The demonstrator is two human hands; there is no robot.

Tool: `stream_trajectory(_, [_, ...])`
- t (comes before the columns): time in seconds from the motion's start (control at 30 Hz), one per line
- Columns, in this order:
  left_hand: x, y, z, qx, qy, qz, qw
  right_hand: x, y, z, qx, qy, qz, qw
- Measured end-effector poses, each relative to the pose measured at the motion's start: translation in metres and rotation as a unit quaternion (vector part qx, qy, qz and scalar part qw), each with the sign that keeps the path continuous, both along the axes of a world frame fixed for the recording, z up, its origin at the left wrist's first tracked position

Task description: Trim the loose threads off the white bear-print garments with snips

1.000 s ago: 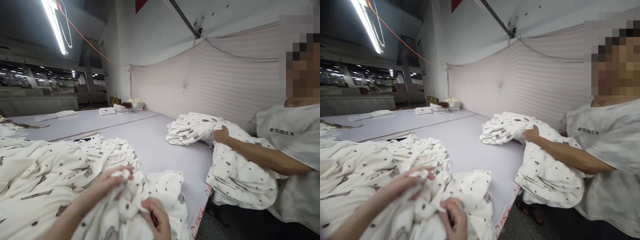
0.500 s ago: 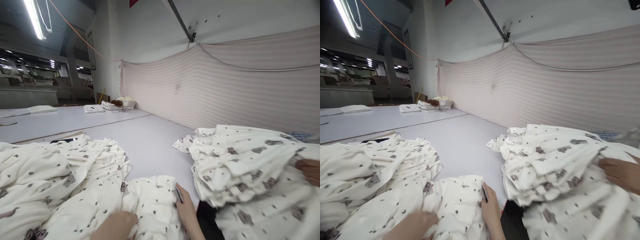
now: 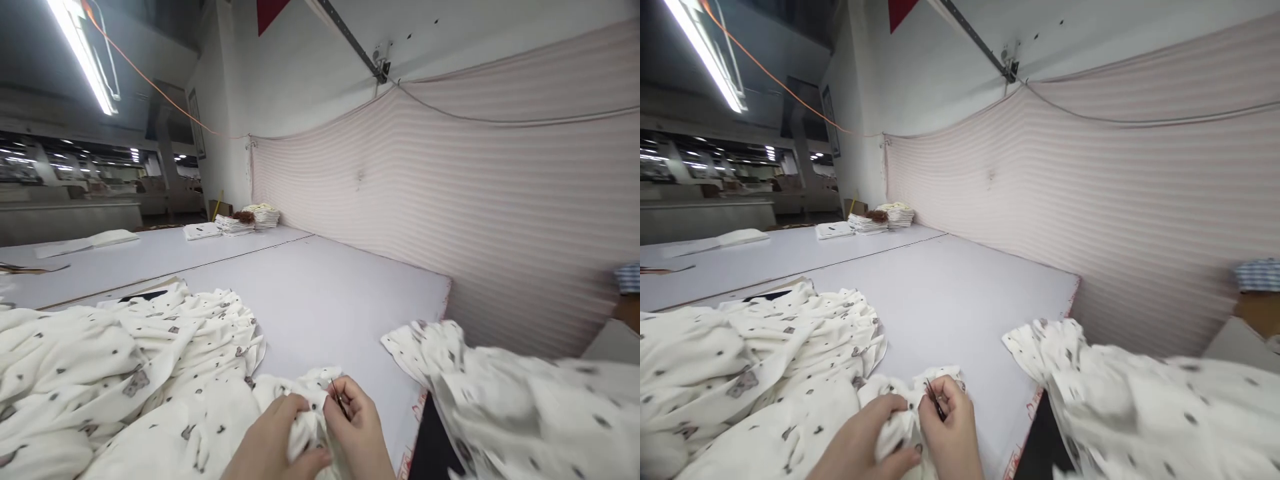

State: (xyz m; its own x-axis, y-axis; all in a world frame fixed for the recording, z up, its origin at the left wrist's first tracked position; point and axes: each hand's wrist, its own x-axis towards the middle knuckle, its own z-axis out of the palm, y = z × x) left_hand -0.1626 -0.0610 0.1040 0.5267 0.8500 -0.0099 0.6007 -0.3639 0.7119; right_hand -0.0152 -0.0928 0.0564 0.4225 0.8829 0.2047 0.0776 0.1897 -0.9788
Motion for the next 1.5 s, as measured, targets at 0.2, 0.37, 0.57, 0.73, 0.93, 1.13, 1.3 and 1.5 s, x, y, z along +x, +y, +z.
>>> stream_trajectory(0.2, [0.028, -0.001, -0.030, 0.076, -0.092, 0.077, 0.990, 0.002, 0.002, -0.009, 0.020, -0.015, -0.022, 0.999])
stream_trajectory(0.37, [0.029, -0.004, -0.040, 0.122, -0.151, 0.092, 0.977, 0.033, -0.008, -0.011, 0.000, -0.150, -0.030, 0.988])
stream_trajectory(0.57, [0.034, -0.003, -0.048, 0.247, -0.100, 0.048, 0.963, 0.069, -0.030, -0.009, -0.009, -0.271, 0.070, 0.960])
stream_trajectory(0.73, [0.038, -0.005, -0.052, 0.328, -0.016, -0.003, 0.945, 0.075, -0.040, -0.005, -0.039, -0.415, 0.093, 0.904])
stream_trajectory(0.93, [0.045, -0.013, -0.052, 0.347, -0.018, -0.010, 0.938, 0.081, -0.035, -0.002, -0.066, -0.370, 0.117, 0.919])
stream_trajectory(1.13, [0.046, -0.022, -0.054, 0.375, -0.019, 0.001, 0.927, 0.089, -0.030, -0.003, -0.076, -0.260, 0.168, 0.948])
stream_trajectory(1.3, [0.051, -0.026, -0.046, 0.296, -0.033, 0.035, 0.954, 0.084, -0.027, -0.021, -0.062, -0.137, 0.151, 0.977])
stream_trajectory(1.5, [0.062, -0.014, -0.005, -0.141, -0.128, 0.123, 0.974, 0.063, -0.015, -0.038, 0.101, -0.059, 0.133, 0.984])
